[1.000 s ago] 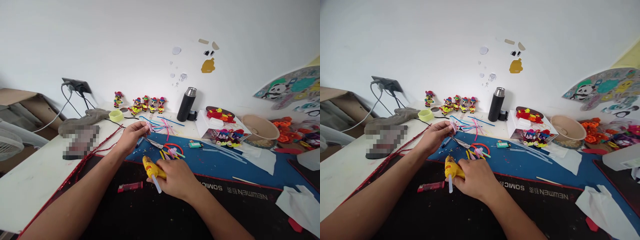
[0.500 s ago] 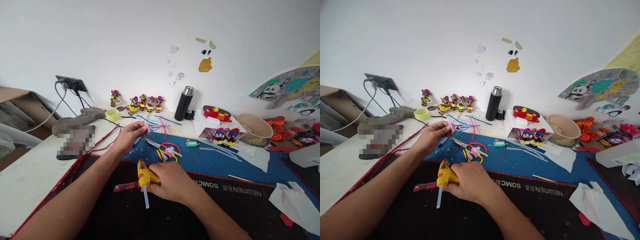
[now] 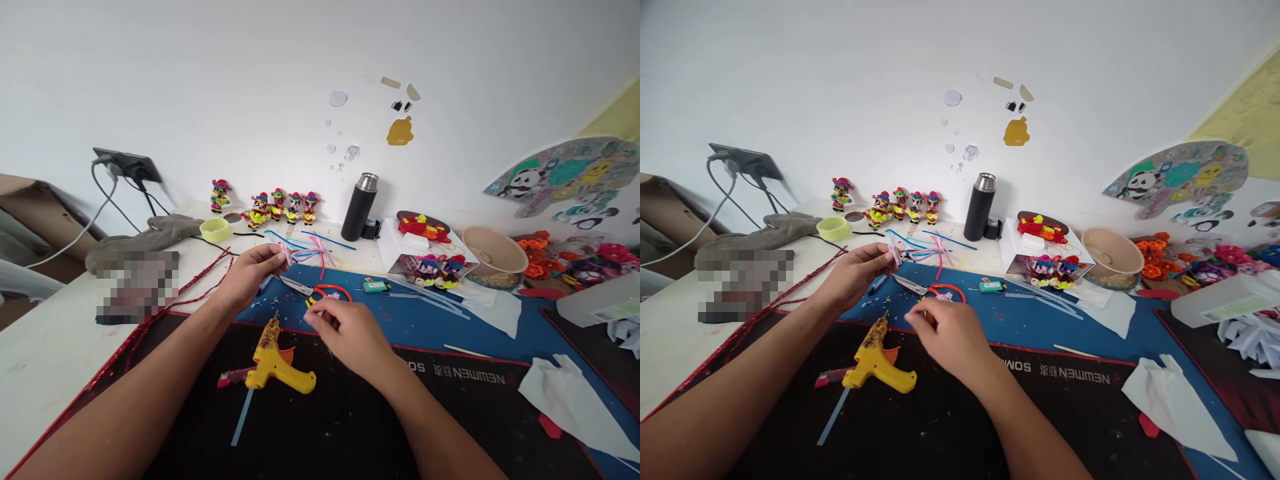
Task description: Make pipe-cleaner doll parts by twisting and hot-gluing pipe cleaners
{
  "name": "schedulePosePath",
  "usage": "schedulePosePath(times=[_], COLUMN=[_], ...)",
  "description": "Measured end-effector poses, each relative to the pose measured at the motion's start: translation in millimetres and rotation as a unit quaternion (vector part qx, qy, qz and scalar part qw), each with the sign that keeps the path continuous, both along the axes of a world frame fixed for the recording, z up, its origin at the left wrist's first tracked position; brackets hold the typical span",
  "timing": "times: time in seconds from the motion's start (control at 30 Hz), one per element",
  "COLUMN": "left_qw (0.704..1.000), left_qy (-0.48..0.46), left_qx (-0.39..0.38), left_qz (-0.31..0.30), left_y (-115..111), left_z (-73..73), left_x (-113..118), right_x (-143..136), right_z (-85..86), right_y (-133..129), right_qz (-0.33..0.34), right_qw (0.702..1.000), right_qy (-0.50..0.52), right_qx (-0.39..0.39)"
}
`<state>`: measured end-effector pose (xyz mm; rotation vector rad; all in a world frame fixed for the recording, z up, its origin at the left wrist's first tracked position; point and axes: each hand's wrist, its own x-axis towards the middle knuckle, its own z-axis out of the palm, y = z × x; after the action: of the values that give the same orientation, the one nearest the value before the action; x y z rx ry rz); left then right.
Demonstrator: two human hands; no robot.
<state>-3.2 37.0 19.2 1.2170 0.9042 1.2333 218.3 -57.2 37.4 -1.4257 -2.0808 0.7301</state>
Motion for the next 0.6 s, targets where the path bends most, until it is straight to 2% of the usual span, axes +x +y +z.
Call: schedulePosePath(times=[0.1,0.2,0.33,0.6], left_qw=[1.000,1.000,1.000,1.000], left_qy=[0.001,0.004,-0.004,0.001], left_qx=[0.003,0.005,0.001,-0.001], left_qz=[-0.005,-0.011,-0.012,-0.017], left_y=[0.4,0.6,0.3,-0.1], left_z=[-2.2,-3.9,-3.6,-3.5], left_x=[-0.5,-0.9,-0.4,1.7], right_x=[13.3,22.8,26.4,25.4], right_z=[-2.2,-6.6,-11.3,-15.3], right_y=[11.1,20.1,25.7,27.4], right_qz=[-0.073,-0.107,-0.108,-0.107], right_qw=[0.996,0.987,0.976,0.970], right_qy=[-0.028,-0.113,-0.187,-0.215], right_qx=[0.035,0.027,-0.011,-0.020])
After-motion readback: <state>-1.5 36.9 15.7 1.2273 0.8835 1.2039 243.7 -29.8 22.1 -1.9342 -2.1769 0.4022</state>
